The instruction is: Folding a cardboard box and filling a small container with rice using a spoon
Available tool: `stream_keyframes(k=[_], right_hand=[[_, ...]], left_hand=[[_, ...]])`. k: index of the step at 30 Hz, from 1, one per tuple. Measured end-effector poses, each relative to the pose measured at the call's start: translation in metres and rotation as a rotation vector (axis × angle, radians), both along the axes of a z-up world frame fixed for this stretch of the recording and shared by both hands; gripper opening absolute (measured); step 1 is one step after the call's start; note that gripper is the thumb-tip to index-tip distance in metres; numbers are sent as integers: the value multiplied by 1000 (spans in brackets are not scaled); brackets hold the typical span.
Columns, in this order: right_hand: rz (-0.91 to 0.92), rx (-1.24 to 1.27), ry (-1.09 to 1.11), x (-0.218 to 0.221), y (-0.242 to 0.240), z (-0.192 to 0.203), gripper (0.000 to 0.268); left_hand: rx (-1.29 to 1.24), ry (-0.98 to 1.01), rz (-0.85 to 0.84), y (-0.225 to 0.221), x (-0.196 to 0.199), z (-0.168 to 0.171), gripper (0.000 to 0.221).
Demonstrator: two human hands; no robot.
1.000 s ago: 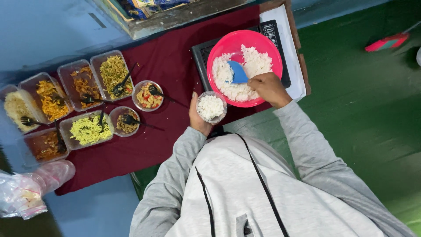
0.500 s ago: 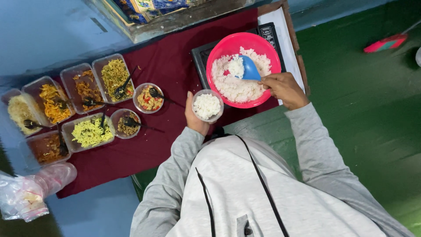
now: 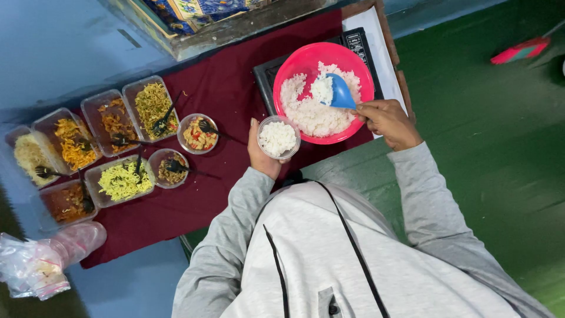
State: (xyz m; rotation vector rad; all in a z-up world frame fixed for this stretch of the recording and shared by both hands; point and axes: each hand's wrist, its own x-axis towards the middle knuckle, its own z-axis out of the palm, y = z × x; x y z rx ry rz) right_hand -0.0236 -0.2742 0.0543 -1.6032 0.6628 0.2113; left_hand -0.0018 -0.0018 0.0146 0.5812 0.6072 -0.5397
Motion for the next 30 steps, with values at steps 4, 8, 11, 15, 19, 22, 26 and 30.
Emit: stream_keyframes(k=[4, 8, 11, 15, 19, 22, 26, 30], right_hand=[[-48, -74, -34, 2, 0, 4, 9], [-16, -60, -21, -1, 0, 11, 11], [-6, -69, -19, -1, 4, 23, 10], [5, -84, -31, -2, 5, 30, 12], [72, -49, -88, -11, -1, 28, 17], [89, -55, -56, -14, 10, 49, 17], [180, -129, -86, -18, 26, 66, 18], [361, -411, -277, -31, 43, 60, 19]], left_hand=[[12, -23, -45, 1, 0, -7, 67], [-18, -31, -72, 0, 1, -9, 70], [-26, -29, -77, 0, 2, -9, 71], [-16, -13, -78, 0, 4, -10, 70], [-2, -6, -74, 1, 4, -1, 68], [7, -10, -63, 0, 3, 0, 67], [10, -13, -61, -1, 3, -5, 67], [29, -15, -51, -3, 4, 32, 67]])
